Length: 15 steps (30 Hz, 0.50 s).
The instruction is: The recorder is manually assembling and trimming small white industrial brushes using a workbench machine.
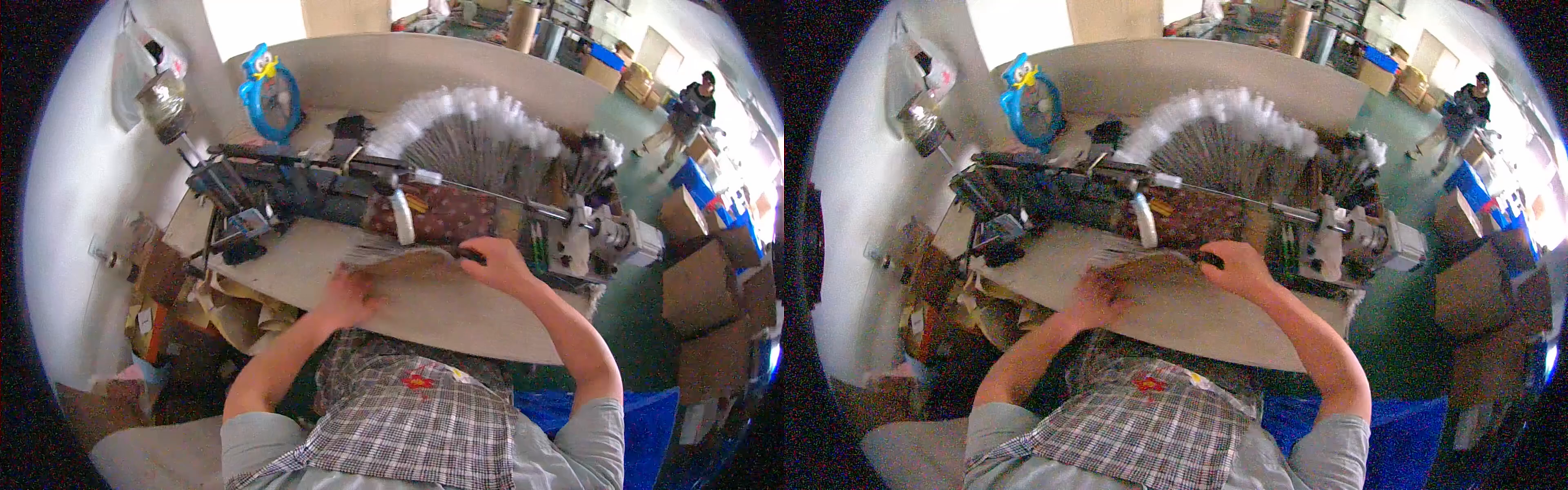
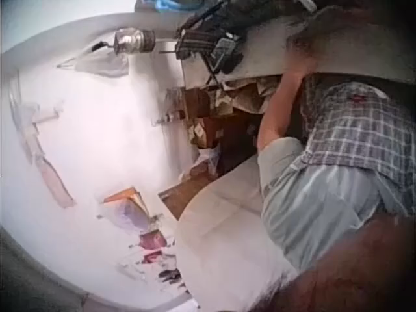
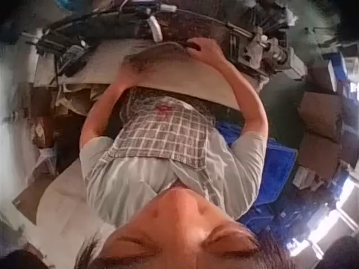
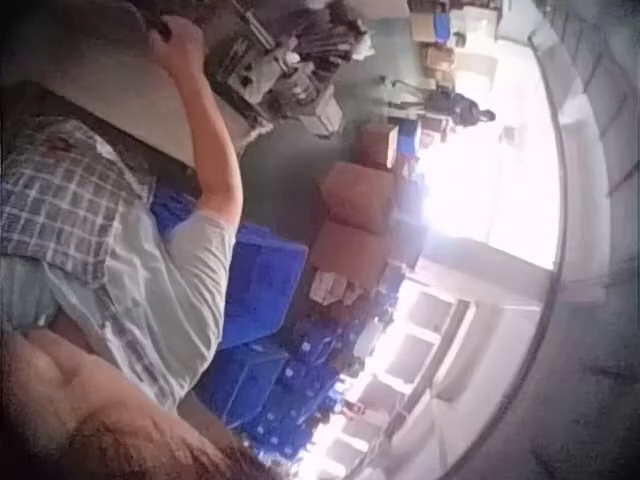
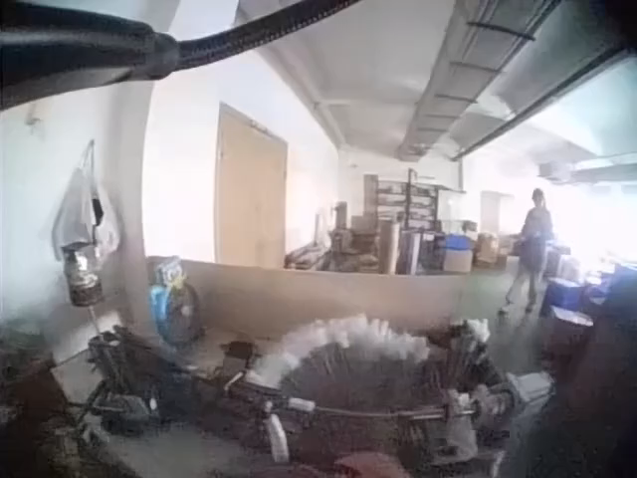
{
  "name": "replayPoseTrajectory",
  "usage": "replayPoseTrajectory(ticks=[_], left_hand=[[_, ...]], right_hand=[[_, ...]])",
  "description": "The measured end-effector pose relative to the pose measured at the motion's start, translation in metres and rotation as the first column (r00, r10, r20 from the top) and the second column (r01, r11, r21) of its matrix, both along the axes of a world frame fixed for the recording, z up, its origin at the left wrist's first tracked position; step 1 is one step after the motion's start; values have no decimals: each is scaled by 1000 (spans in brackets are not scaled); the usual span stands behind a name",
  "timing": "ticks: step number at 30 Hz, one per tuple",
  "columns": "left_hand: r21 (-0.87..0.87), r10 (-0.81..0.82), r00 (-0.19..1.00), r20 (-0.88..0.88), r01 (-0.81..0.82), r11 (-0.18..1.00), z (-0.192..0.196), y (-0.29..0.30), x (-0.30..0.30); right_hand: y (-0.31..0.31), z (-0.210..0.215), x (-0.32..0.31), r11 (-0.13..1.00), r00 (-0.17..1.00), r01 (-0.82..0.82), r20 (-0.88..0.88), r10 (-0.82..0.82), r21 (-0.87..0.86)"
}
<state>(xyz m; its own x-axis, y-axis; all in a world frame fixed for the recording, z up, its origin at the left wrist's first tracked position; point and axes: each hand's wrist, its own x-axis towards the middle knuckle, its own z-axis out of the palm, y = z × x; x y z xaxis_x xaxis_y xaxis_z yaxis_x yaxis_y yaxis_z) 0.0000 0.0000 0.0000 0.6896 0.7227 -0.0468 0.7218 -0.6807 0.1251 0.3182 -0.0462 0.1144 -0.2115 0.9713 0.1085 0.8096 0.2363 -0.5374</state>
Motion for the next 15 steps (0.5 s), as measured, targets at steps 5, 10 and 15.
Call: replayPoseTrajectory(ticks=[5, 10, 15], left_hand=[[314, 193, 977, 88, -211, 926, 20, 25, -62], [297, 201, 975, 97, -221, 929, 21, 32, -92], [289, 188, 974, 129, -218, 932, 40, -12, -98]], right_hand=[[-25, 0, -6, 995, 993, -93, 71, 95, -27], [-53, -18, -20, 971, 930, -238, 281, 236, -26], [-65, -15, -33, 927, 819, -359, 439, 369, -110]])
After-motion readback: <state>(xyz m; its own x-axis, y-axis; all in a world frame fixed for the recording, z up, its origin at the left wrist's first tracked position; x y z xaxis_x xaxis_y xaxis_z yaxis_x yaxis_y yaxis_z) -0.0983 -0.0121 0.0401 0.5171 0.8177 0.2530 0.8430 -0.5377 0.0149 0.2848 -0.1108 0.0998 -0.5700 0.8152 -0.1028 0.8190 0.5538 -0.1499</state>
